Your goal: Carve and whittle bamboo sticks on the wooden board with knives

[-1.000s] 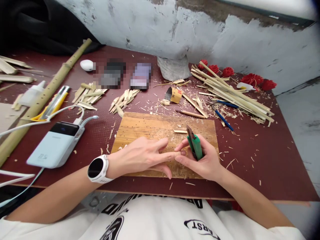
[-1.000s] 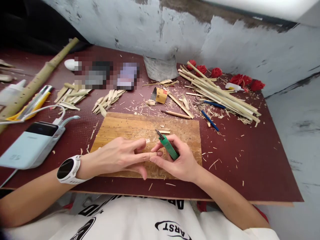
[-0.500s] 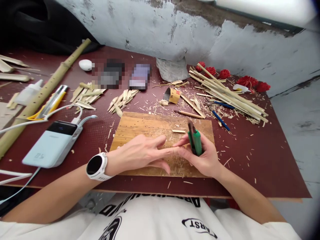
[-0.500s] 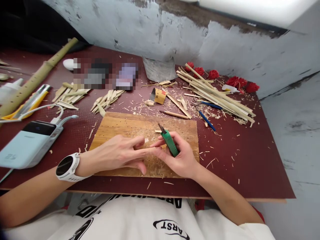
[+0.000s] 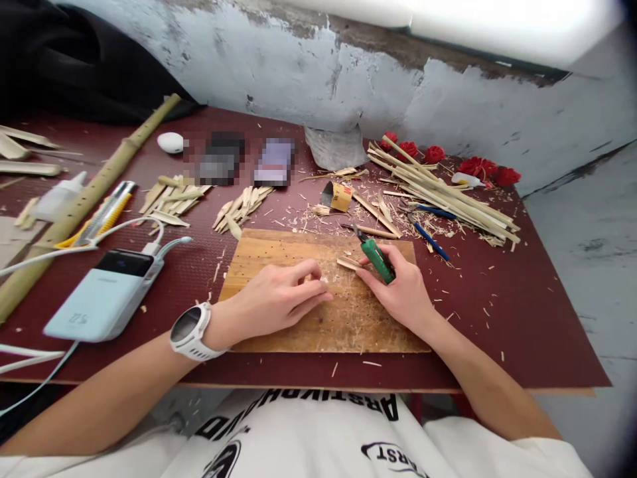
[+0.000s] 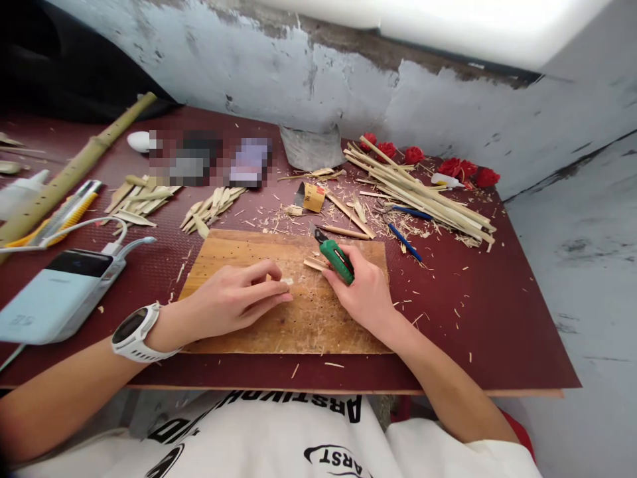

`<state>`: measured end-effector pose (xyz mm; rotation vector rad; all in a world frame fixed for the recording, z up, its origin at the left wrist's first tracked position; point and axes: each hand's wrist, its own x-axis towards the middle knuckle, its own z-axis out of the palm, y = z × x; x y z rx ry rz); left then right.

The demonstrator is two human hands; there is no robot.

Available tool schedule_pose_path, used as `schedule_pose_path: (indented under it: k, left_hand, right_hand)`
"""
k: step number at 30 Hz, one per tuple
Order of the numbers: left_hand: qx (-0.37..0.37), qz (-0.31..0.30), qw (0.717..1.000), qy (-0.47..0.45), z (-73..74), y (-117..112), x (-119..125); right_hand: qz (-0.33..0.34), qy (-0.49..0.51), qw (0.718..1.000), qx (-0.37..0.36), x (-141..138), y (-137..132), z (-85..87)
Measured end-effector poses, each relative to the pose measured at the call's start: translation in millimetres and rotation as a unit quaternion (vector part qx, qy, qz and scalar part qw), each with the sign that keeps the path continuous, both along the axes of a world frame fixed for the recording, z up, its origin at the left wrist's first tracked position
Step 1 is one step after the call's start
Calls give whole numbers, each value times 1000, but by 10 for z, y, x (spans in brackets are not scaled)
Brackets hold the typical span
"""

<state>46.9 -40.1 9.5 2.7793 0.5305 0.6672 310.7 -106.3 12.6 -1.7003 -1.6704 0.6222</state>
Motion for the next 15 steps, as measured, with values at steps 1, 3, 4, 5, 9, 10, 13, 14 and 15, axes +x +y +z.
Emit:
schedule_pose_path:
  k: [1, 3, 4, 5, 9, 10, 13, 14, 15]
  left_hand:
    - [-12, 3, 1000, -9, -1, 2, -4]
    - [-39, 5, 999, -23, 1, 8, -7]
    - [-52, 5, 998, -28, 5, 10, -5]
    - [-64, 5, 997, -33, 12, 10, 0]
    - [-141, 23, 987, -77, 59, -18, 38]
    - [-170, 27, 981, -93, 71, -30, 51]
    - [-247, 34, 959, -134, 100, -68, 83]
    - [-258, 35, 954, -145, 105, -77, 90]
    - [-260, 37, 952, -157, 109, -85, 92]
  right_hand:
    - [-4, 11, 1000, 0, 0, -5, 0]
    - [-10, 33, 999, 0, 2, -11, 11]
    - [-10, 42, 999, 2, -1, -15, 20]
    - [-7, 53, 999, 4, -8, -20, 29]
    - [-17, 133, 991, -4, -94, -66, 70]
    - [-22, 163, 986, -6, -125, -83, 81]
    - [-17, 238, 971, -2, -213, -133, 109]
    - [-9, 253, 967, -2, -235, -145, 117]
    - [-1, 265, 964, -3, -252, -154, 122]
